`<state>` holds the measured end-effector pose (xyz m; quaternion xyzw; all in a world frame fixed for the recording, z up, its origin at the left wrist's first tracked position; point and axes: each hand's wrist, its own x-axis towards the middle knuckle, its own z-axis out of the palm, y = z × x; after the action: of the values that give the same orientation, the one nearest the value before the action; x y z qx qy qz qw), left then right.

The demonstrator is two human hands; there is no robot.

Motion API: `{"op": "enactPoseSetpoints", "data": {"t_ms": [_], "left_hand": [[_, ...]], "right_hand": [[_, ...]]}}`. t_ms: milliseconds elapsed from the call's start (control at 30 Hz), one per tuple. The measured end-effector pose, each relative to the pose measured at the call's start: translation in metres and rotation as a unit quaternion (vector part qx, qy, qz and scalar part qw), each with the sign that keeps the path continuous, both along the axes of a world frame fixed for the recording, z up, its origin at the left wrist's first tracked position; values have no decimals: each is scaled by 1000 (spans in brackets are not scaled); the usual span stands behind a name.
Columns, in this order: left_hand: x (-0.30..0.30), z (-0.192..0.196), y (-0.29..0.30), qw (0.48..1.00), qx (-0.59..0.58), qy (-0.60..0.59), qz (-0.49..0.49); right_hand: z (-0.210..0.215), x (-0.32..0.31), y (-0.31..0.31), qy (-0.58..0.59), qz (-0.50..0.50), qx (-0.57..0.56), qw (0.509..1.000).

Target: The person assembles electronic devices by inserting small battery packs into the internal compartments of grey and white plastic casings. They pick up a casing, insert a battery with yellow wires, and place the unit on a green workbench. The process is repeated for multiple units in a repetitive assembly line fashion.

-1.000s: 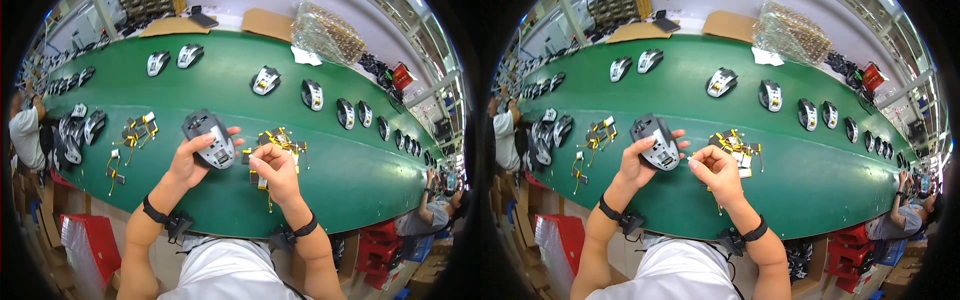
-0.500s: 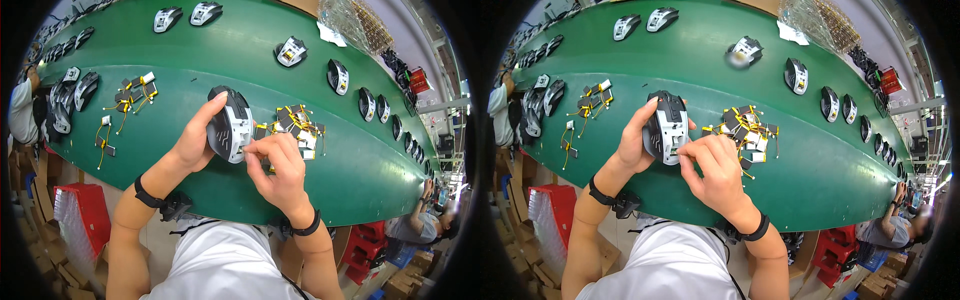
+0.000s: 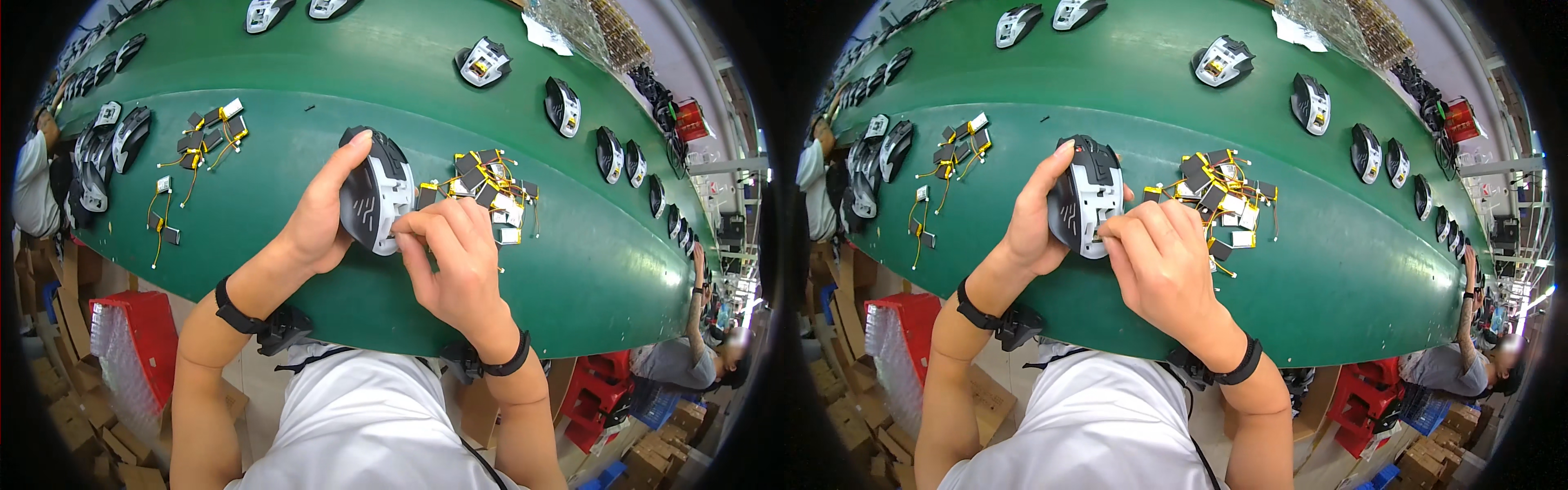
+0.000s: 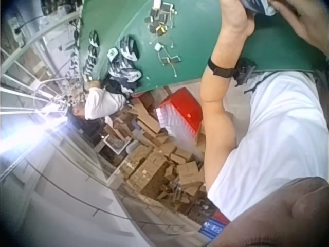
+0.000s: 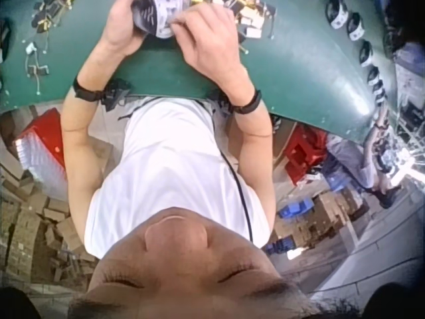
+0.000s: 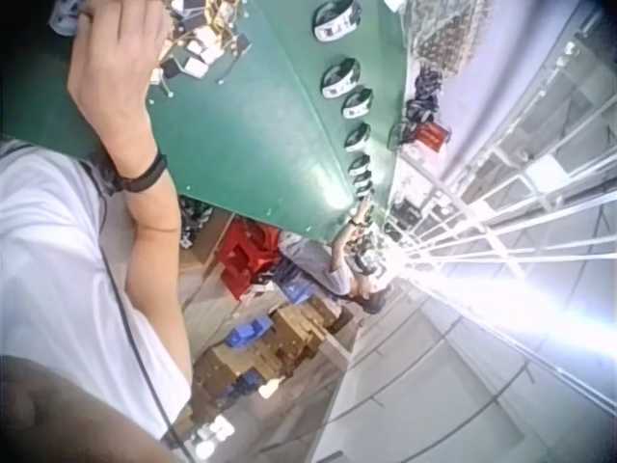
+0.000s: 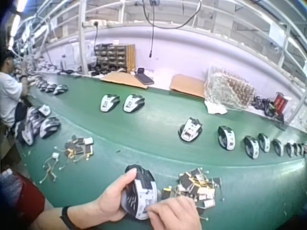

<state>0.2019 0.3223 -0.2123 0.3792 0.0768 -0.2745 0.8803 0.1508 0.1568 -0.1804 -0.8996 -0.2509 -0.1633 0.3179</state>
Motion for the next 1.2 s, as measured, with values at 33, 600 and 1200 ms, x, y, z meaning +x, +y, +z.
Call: {"op": "enactPoseSetpoints", "data": {"t_ms": [33, 600, 1200], "left_hand": [[0, -1, -1, 1000, 5, 8, 14], [8, 0, 14, 997, -4, -49, 52], [-9, 21, 13, 963, -2, -267, 33]], "right_hand": [[-2, -1, 2, 9, -9, 7, 1000], [-15, -7, 16, 29, 27, 84, 996], [-4, -5, 9, 518, 98, 512, 678]]}}
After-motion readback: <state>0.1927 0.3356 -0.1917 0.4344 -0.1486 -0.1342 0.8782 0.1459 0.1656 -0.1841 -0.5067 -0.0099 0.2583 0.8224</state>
